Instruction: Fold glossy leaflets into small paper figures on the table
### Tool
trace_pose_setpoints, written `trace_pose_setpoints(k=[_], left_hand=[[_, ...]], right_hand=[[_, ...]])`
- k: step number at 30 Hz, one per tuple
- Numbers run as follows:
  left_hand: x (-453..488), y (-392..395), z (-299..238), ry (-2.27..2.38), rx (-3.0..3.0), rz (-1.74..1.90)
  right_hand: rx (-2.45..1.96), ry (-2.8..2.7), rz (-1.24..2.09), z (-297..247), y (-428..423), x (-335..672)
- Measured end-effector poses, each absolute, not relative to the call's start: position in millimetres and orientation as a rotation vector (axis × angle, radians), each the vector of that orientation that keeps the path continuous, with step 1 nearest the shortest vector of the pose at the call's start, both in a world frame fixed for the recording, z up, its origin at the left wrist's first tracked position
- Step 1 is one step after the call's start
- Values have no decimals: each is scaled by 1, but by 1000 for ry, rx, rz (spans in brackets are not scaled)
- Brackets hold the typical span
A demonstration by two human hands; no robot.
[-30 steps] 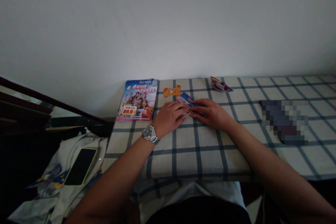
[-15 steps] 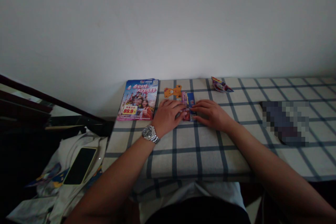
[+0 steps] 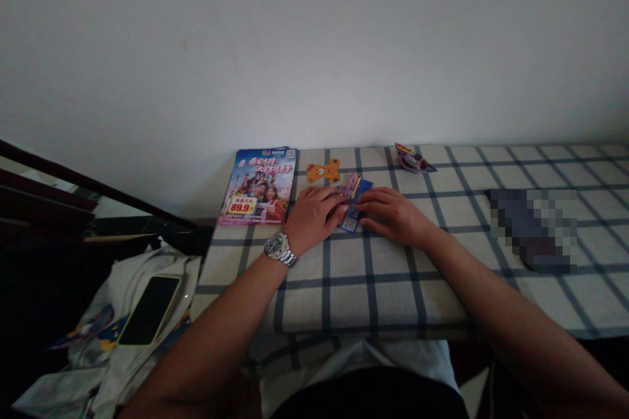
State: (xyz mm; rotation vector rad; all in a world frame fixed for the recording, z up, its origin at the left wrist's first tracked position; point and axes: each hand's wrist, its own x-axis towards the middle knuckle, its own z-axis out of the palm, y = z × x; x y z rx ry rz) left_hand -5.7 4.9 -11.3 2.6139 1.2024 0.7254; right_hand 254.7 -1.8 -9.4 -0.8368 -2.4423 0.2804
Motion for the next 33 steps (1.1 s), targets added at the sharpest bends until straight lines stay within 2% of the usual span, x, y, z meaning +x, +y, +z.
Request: trace_pose_setpoints(k=[14,33], left_hand=[[-3,2,-11,1000,2618,594],[-7,11,-19,1057,2696,713]], right_hand=[[-929,-2466,203,-21,4,261],[-963,-2450,237,-14,2,257]])
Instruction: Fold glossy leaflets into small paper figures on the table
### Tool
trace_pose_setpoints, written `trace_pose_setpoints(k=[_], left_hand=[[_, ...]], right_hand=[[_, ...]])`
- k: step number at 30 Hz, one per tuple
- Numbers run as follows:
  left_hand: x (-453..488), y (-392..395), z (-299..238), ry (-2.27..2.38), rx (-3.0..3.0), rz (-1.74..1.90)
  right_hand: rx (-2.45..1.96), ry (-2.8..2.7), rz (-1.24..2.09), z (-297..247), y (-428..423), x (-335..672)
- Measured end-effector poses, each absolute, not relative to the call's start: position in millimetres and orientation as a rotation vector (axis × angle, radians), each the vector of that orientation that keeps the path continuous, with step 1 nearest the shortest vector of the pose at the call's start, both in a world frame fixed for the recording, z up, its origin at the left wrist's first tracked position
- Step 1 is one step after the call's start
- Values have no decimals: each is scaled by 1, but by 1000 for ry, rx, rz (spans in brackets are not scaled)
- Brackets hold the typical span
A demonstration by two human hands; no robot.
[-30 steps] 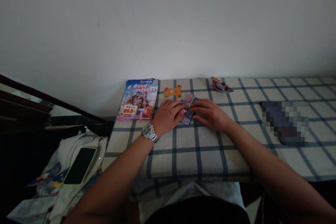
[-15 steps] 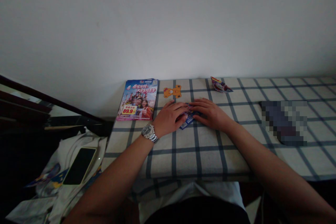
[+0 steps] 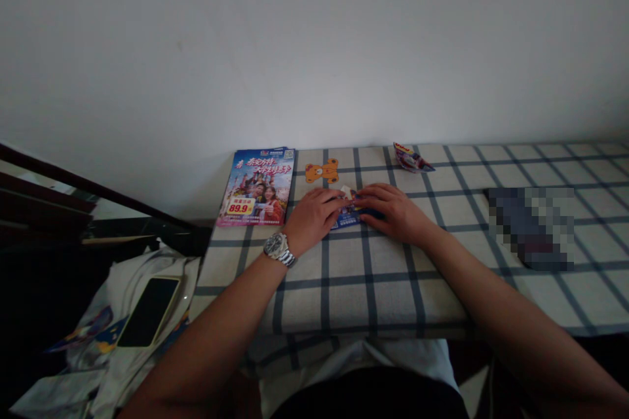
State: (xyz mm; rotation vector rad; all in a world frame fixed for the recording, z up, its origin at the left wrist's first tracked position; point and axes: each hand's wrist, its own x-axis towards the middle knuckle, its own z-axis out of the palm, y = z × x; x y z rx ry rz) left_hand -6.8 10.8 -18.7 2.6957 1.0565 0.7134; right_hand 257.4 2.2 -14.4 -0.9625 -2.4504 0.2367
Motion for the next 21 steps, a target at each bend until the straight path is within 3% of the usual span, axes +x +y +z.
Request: trace_pose_setpoints(k=[21], left_hand=[[-5,12,-25,1000,2685,761]], right_hand=[[-944,-2486,239,-17,3,261]])
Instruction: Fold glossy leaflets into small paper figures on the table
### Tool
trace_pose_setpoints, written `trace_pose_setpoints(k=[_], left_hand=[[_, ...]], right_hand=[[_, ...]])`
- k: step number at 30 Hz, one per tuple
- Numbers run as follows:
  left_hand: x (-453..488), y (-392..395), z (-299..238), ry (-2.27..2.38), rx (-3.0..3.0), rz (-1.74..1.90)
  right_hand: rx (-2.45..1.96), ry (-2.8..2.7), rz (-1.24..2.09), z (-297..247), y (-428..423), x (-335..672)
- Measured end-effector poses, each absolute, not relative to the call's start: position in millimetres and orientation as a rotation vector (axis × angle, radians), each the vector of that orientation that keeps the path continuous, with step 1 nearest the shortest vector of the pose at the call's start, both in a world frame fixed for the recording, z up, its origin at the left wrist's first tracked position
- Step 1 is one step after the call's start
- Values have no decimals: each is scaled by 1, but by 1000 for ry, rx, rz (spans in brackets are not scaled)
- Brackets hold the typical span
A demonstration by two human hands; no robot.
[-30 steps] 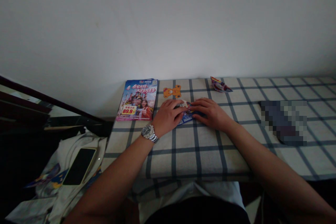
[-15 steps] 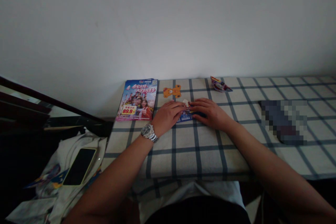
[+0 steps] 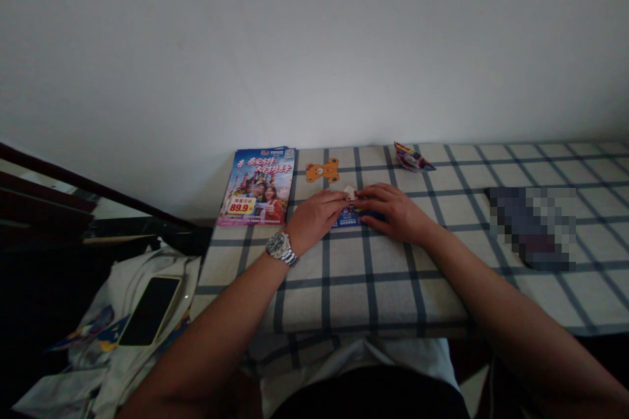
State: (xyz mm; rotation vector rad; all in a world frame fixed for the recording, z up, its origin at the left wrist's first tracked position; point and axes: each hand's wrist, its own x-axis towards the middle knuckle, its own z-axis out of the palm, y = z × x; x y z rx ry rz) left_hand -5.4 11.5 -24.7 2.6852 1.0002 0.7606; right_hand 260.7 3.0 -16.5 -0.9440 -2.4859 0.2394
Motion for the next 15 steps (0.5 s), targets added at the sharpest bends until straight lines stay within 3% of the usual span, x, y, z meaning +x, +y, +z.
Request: trace_pose_setpoints(k=[15], left_hand=[[-7,8,-21,1036,2674,743]], right_hand=[[-948,-2482,235,-16,2,259]])
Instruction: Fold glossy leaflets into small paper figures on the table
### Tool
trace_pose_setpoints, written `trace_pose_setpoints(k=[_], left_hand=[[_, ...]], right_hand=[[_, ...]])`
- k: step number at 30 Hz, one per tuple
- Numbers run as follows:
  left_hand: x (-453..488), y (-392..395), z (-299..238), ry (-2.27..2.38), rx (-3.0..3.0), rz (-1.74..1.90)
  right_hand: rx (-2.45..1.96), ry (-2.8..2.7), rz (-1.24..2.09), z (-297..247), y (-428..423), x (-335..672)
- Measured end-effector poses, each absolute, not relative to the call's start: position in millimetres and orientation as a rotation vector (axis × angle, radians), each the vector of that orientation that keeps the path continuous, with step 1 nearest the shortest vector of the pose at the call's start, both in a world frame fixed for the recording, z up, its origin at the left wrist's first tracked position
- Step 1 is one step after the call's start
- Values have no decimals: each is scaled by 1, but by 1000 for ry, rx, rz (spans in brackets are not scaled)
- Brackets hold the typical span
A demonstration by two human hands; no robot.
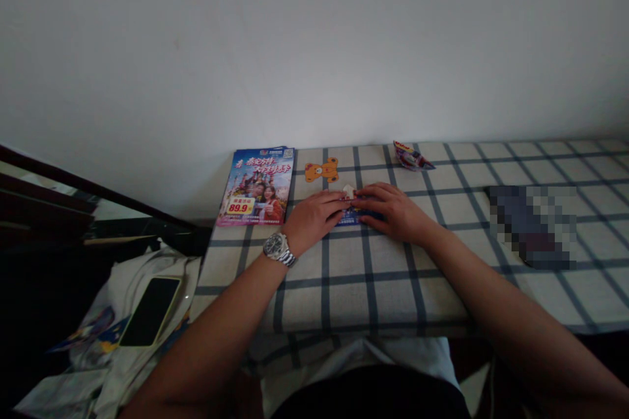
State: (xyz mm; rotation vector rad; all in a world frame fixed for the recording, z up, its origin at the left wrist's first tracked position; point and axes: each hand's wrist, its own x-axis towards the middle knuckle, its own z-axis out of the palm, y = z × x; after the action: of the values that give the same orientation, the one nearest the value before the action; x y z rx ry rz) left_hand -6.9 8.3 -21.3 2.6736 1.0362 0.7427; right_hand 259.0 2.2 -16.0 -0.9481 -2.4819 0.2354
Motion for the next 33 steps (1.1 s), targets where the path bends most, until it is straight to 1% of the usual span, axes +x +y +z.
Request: trace_pose_setpoints(k=[23,33], left_hand=[[-6,8,-22,1025,2747,755],[-3,6,-20,963,2742,817]], right_hand=[[-966,-2504,196,-18,2,259],[-965,-2489,200,-17,4,262]])
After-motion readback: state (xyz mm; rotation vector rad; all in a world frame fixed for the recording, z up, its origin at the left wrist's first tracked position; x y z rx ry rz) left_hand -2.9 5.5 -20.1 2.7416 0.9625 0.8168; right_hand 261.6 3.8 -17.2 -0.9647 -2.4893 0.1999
